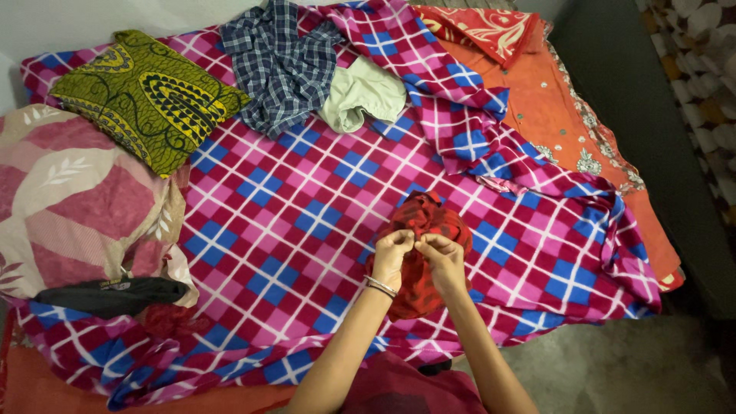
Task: The person picks up a red checkered shirt from a bed, spreads it out, and folds it into a square shape.
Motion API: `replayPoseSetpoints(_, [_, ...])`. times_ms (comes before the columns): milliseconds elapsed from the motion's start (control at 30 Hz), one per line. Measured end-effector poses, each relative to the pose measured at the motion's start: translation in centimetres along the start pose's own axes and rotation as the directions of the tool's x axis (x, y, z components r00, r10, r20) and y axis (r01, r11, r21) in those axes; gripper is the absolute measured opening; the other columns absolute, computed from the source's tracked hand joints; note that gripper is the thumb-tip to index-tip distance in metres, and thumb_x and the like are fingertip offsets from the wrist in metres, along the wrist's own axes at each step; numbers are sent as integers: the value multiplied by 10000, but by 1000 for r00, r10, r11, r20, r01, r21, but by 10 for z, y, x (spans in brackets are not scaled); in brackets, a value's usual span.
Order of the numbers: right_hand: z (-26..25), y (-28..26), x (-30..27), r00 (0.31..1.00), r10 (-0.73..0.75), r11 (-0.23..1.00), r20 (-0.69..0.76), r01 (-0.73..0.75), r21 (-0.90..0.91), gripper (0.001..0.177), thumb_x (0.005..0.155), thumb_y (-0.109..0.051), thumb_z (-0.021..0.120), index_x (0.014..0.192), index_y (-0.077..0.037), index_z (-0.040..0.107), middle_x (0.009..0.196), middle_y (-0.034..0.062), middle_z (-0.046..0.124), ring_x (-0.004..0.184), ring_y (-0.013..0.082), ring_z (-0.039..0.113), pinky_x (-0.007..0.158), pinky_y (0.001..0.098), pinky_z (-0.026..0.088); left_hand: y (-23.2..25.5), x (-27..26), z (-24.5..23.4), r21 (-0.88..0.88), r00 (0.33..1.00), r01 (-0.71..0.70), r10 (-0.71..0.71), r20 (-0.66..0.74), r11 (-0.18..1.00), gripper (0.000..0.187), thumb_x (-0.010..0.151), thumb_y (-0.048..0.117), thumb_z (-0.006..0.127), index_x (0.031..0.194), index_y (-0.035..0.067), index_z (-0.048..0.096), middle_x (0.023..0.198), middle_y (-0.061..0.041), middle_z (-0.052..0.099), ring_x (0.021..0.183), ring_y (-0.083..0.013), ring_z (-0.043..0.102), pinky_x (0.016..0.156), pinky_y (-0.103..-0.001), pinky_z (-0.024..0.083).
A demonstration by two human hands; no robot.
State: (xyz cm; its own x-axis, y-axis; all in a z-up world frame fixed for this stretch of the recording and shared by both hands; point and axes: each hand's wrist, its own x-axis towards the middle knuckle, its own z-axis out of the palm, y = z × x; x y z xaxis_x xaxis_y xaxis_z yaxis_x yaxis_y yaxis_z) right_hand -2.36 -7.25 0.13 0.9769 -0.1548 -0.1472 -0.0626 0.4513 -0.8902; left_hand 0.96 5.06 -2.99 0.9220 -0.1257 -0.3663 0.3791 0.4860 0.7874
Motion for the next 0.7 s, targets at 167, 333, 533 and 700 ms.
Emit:
replayPoseSetpoints(167, [2,-2,-1,999,-20,998,32,22,-58,56,914,15,723,967,7,737,894,-6,723,804,64,637,741,213,494,12,-7,5,51,1000,-15,16,-26,999,88,959,79,702,954,12,759,860,29,685,808,-56,579,767,-225,465])
replayPoseSetpoints(333, [9,-6,-3,995,-100,970,-9,96,-223,100,938,-49,706,991,17,759,895,8,754,801,59,662,739,216,522,31,-21,21,394,950,-232,294,-104,889,113,928,86,706,915,-18,746,807,-7,726,745,-88,638,702,-259,512])
replayPoseSetpoints(533, [-5,5,5,996,-89,976,-6,86,-199,117,972,-79,728,1011,23,771,844,2,710,738,59,598,675,223,467,30,-21,23,347,943,-270,320,-93,898,125,925,89,713,912,-29,751,790,-15,723,720,-85,615,666,-260,495])
replayPoseSetpoints(700, [-5,1,7,998,-50,972,26,55,-229,75,934,-56,737,991,-6,732,832,-21,701,725,44,605,641,214,467,28,-16,24,182,977,-175,194,-88,968,134,944,105,698,919,-18,743,817,1,704,758,-66,610,694,-244,489])
